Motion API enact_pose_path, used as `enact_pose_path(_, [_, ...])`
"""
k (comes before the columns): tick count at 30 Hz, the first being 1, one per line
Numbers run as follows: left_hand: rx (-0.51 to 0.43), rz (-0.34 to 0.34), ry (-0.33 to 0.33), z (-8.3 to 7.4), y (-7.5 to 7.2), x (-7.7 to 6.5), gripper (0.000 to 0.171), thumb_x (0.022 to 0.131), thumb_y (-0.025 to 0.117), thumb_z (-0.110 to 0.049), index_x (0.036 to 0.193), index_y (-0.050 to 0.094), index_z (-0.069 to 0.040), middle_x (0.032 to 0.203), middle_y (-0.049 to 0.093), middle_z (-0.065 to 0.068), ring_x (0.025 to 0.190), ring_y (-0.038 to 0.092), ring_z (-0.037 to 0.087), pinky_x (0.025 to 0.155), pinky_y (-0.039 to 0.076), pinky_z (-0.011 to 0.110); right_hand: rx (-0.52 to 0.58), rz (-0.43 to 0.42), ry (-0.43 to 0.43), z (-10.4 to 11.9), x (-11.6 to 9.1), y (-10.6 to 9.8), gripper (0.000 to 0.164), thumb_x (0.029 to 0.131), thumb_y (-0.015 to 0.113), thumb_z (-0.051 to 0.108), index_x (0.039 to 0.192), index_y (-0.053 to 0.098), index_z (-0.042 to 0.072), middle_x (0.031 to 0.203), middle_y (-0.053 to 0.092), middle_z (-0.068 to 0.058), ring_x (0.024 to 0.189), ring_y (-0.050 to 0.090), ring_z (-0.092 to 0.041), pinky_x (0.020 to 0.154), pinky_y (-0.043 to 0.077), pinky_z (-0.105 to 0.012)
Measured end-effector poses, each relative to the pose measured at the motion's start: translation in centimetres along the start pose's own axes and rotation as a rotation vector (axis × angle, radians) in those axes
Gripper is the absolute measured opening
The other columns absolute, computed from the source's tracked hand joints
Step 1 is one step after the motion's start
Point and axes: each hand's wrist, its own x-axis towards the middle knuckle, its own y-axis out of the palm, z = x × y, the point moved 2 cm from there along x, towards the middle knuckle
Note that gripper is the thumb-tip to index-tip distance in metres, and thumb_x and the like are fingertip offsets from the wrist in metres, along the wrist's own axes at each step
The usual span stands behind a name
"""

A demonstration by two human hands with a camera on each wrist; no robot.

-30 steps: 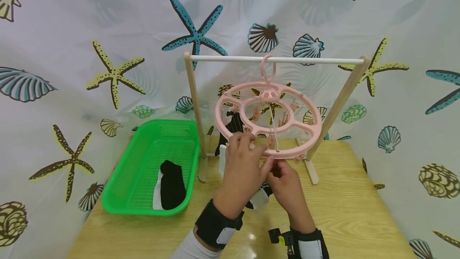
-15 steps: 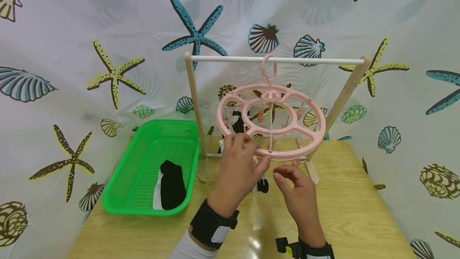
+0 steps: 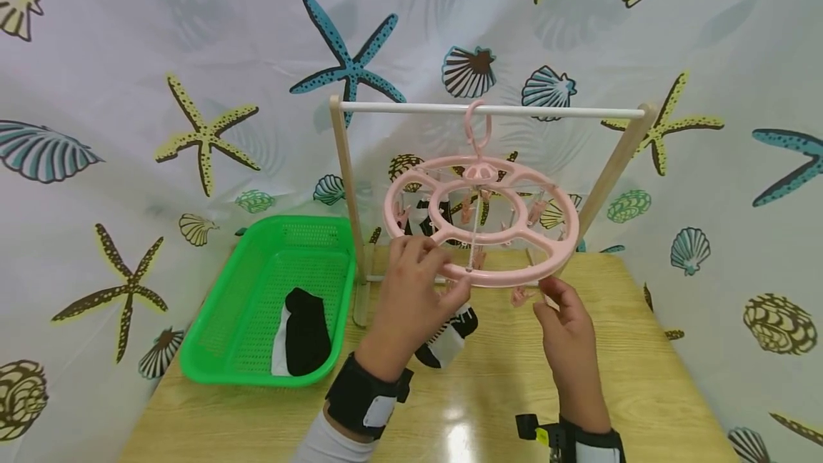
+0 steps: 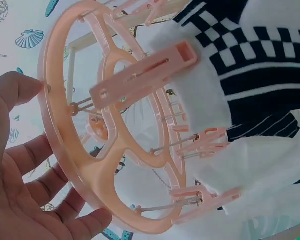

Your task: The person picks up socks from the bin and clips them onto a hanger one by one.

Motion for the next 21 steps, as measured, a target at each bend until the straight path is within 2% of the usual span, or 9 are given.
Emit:
enact_pose_path(4, [-0.023, 0.029, 0.002, 0.4, -0.3, 0.0, 0.022, 0.081, 0.08, -0.025, 0.091, 0.07, -0.009, 0.099, 0.055, 0.005, 0.102, 0.047, 0.028, 0.085, 0.047, 0.04, 0.042, 0.157, 0.005, -0.2, 0.6, 0.4, 0.039, 0.101, 0.047, 0.0, 0.14, 0.048, 0.002, 0.137, 0.05, -0.008, 0.126, 0.044, -0.021, 0.096, 0.04, -0.027])
enact_pose_path(8, [-0.043, 0.033, 0.024, 1.0, -0.7, 0.1, 0.021, 0.08, 0.081, -0.025, 0.09, 0.069, -0.01, 0.097, 0.053, 0.005, 0.101, 0.046, 0.029, 0.086, 0.044, 0.043, 0.072, 0.25, -0.031, -0.3, 0.9, 0.7, 0.031, 0.103, 0.051, 0.009, 0.133, 0.051, 0.001, 0.124, 0.053, -0.012, 0.113, 0.049, -0.024, 0.093, 0.042, -0.027])
enact_pose_path(13, [-0.073, 0.034, 0.038, 1.6, -1.1, 0.2, 0.017, 0.081, 0.079, -0.023, 0.088, 0.069, -0.011, 0.095, 0.053, 0.005, 0.098, 0.046, 0.03, 0.085, 0.041, 0.044, 0.081, 0.28, -0.063, -0.6, 1.0, 1.0, 0.03, 0.104, 0.051, 0.011, 0.132, 0.054, 0.001, 0.117, 0.056, -0.009, 0.11, 0.052, -0.023, 0.093, 0.044, -0.026])
enact_pose_path(18, [-0.098, 0.046, 0.058, 2.0, -1.4, 0.3, 0.015, 0.08, 0.078, -0.021, 0.089, 0.071, -0.011, 0.096, 0.056, 0.005, 0.097, 0.048, 0.029, 0.084, 0.042, 0.044, 0.116, 0.283, -0.064, -0.7, 1.0, 1.2, 0.023, 0.103, 0.051, 0.008, 0.124, 0.054, -0.001, 0.104, 0.055, -0.013, 0.096, 0.054, -0.022, 0.086, 0.049, -0.031])
enact_pose_path(21, [-0.091, 0.061, 0.064, 2.2, -1.7, 0.5, 0.017, 0.08, 0.079, -0.023, 0.089, 0.071, -0.01, 0.096, 0.056, 0.006, 0.096, 0.049, 0.029, 0.083, 0.043, 0.044, 0.128, 0.28, -0.062, -0.7, 0.9, 1.3, 0.022, 0.103, 0.052, 0.008, 0.122, 0.055, -0.002, 0.103, 0.054, -0.014, 0.092, 0.053, -0.022, 0.083, 0.05, -0.031])
